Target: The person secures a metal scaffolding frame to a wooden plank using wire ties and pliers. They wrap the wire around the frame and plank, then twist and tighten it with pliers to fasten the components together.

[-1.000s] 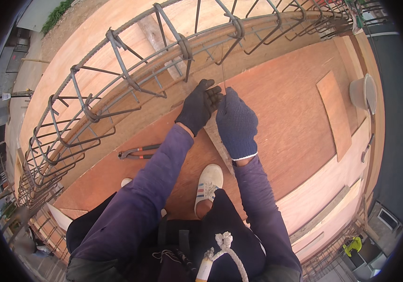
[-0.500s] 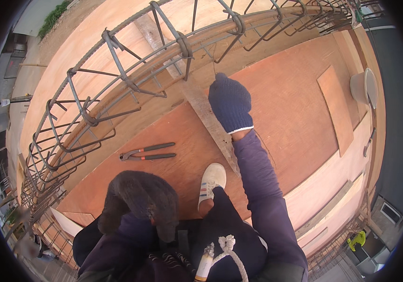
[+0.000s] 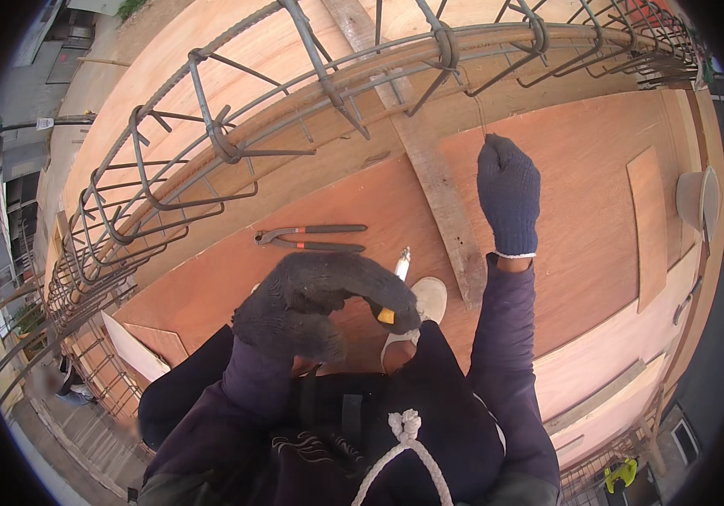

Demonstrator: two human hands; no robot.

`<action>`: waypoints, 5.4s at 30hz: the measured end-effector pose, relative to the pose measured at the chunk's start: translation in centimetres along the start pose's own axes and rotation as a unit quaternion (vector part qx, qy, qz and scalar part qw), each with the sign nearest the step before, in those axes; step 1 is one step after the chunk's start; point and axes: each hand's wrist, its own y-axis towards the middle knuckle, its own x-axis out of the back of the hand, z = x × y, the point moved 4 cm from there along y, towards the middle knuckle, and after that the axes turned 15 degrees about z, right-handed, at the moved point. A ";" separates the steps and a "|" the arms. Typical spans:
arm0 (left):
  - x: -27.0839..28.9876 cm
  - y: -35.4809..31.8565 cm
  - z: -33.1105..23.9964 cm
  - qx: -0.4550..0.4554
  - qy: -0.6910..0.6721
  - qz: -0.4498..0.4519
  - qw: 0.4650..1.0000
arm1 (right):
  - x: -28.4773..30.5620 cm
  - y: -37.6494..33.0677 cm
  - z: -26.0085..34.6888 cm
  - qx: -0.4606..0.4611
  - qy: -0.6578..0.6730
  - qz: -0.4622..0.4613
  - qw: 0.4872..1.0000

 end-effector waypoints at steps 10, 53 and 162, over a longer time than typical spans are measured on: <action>12.8 -4.6 13.8 0.286 0.344 -0.287 0.847 | -0.5 -0.3 -0.5 0.056 -0.018 -0.045 0.997; 7.0 2.1 8.9 0.260 0.698 0.023 0.666 | -0.7 -0.3 -0.8 0.069 0.019 -0.035 0.997; 19.1 25.7 21.2 -0.174 -0.455 -0.353 0.799 | 9.5 1.7 6.1 0.087 -0.173 -0.024 0.981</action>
